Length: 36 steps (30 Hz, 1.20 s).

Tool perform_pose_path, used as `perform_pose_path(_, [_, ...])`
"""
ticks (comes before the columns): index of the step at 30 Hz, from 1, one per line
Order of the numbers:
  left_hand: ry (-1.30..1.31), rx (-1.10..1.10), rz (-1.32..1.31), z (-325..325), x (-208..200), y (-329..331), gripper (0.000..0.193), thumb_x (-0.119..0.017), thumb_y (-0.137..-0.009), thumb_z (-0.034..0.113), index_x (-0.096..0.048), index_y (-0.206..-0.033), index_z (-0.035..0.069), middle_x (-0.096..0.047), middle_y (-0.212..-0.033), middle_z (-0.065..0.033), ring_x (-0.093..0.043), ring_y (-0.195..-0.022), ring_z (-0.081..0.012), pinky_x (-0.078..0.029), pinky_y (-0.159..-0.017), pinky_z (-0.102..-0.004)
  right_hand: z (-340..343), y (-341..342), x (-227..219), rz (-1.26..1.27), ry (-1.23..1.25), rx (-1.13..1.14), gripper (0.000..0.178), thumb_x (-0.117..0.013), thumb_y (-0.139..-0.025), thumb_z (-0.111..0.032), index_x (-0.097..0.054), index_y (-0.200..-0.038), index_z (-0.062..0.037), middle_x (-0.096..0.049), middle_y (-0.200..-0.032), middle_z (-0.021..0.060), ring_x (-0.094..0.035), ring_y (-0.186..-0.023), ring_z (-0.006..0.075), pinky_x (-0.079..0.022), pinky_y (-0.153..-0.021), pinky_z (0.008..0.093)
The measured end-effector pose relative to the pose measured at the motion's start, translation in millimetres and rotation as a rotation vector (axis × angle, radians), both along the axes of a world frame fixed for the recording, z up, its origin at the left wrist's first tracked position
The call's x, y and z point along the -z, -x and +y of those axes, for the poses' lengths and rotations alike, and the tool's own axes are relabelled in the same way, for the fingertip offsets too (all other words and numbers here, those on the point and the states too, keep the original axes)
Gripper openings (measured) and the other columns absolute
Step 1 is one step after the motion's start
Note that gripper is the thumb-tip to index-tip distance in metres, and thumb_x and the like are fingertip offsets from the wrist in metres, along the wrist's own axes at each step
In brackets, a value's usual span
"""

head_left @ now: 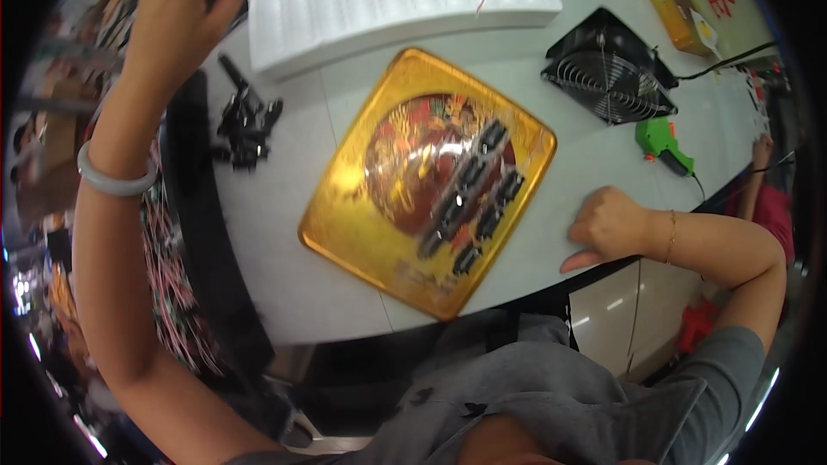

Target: Assembling electronic components by attaching wires to circuit boards using a specialized gun tool.

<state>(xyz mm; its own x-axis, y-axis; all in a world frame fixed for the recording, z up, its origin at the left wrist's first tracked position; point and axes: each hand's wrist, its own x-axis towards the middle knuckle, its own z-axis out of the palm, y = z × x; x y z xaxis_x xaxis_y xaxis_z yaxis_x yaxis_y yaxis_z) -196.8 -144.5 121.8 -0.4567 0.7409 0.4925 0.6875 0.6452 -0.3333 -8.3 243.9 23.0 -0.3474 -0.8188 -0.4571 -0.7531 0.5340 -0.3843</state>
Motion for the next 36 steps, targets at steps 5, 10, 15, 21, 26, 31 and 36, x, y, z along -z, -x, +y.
perform_pose_path(5, [0.102, 0.075, -0.202, 26.2, 6.3, -115.7, 0.018, -0.058, -0.066, 0.001, -0.059, -0.084, 0.007, -0.058, -0.093, -0.0082, -0.054, -0.082, -0.0269, -0.042, -0.070, -0.0366, -0.9, -15.2, 17.9, 0.297, 0.359, 0.077, 0.031, -0.066, -0.066, -0.028, -0.046, -0.055, -0.0078, -0.045, -0.052, 0.0068, -0.048, -0.051, 0.0261, -0.036, -0.047, 0.0375])
perform_pose_path(10, [0.096, 0.400, -0.759, 78.1, 62.6, -301.9, 0.007, -0.055, -0.064, 0.016, -0.055, -0.061, 0.009, -0.054, -0.061, -0.0061, -0.056, -0.063, -0.0211, -0.046, -0.057, -0.0334, 39.1, -48.0, 43.3, 0.432, 0.555, 0.202, 0.018, -0.060, -0.064, -0.008, -0.045, -0.071, -0.0023, -0.043, -0.074, 0.0160, -0.043, -0.071, 0.0347, -0.036, -0.066, 0.0405])
perform_pose_path(15, [-0.088, 0.234, -0.910, 104.2, 222.1, -418.3, 0.013, -0.050, -0.072, 0.019, -0.057, -0.068, 0.009, -0.055, -0.075, -0.0090, -0.054, -0.077, -0.0225, -0.042, -0.072, -0.0367, 46.8, -67.5, 23.4, 0.431, 0.540, 0.372, 0.036, -0.053, -0.065, -0.003, -0.046, -0.100, 0.0018, -0.043, -0.102, 0.0194, -0.041, -0.097, 0.0363, -0.032, -0.087, 0.0421])
perform_pose_path(21, [0.197, -0.413, -1.740, 153.2, 328.4, -347.1, 0.024, -0.053, -0.077, 0.021, -0.058, -0.093, 0.004, -0.058, -0.096, -0.0130, -0.053, -0.094, -0.0280, -0.040, -0.084, -0.0380, 19.8, -58.7, 14.6, 0.461, 0.424, 0.369, 0.048, -0.050, -0.070, -0.009, -0.043, -0.115, 0.0035, -0.039, -0.122, 0.0213, -0.035, -0.114, 0.0382, -0.026, -0.097, 0.0437])
perform_pose_path(26, [0.063, -0.245, -1.674, 157.1, 338.1, -308.3, 0.025, -0.053, -0.077, 0.022, -0.058, -0.095, 0.005, -0.058, -0.098, -0.0131, -0.053, -0.095, -0.0283, -0.040, -0.085, -0.0380, 28.0, -45.6, 23.3, 0.385, 0.230, 0.335, 0.052, -0.050, -0.071, -0.022, -0.043, -0.117, 0.0020, -0.039, -0.123, 0.0217, -0.035, -0.116, 0.0394, -0.026, -0.096, 0.0484])
perform_pose_path(31, [-0.027, -0.116, -1.688, 126.7, 332.2, -268.7, 0.027, -0.054, -0.077, 0.023, -0.057, -0.097, 0.005, -0.057, -0.099, -0.0131, -0.053, -0.096, -0.0286, -0.040, -0.085, -0.0380, 46.6, -35.4, 30.9, 0.307, 0.257, 0.195, 0.059, -0.054, -0.066, -0.029, -0.044, -0.115, 0.0025, -0.039, -0.123, 0.0221, -0.036, -0.112, 0.0411, -0.028, -0.089, 0.0540])
perform_pose_path(36, [-0.057, 0.105, -1.734, 130.4, 338.6, -278.5, 0.029, -0.054, -0.077, 0.023, -0.056, -0.099, 0.005, -0.057, -0.100, -0.0131, -0.052, -0.097, -0.0290, -0.040, -0.085, -0.0380, 39.1, -29.0, 18.4, 0.332, 0.243, 0.201, 0.054, -0.054, -0.064, -0.031, -0.052, -0.111, -0.0050, -0.046, -0.118, 0.0154, -0.042, -0.107, 0.0341, -0.032, -0.086, 0.0475])
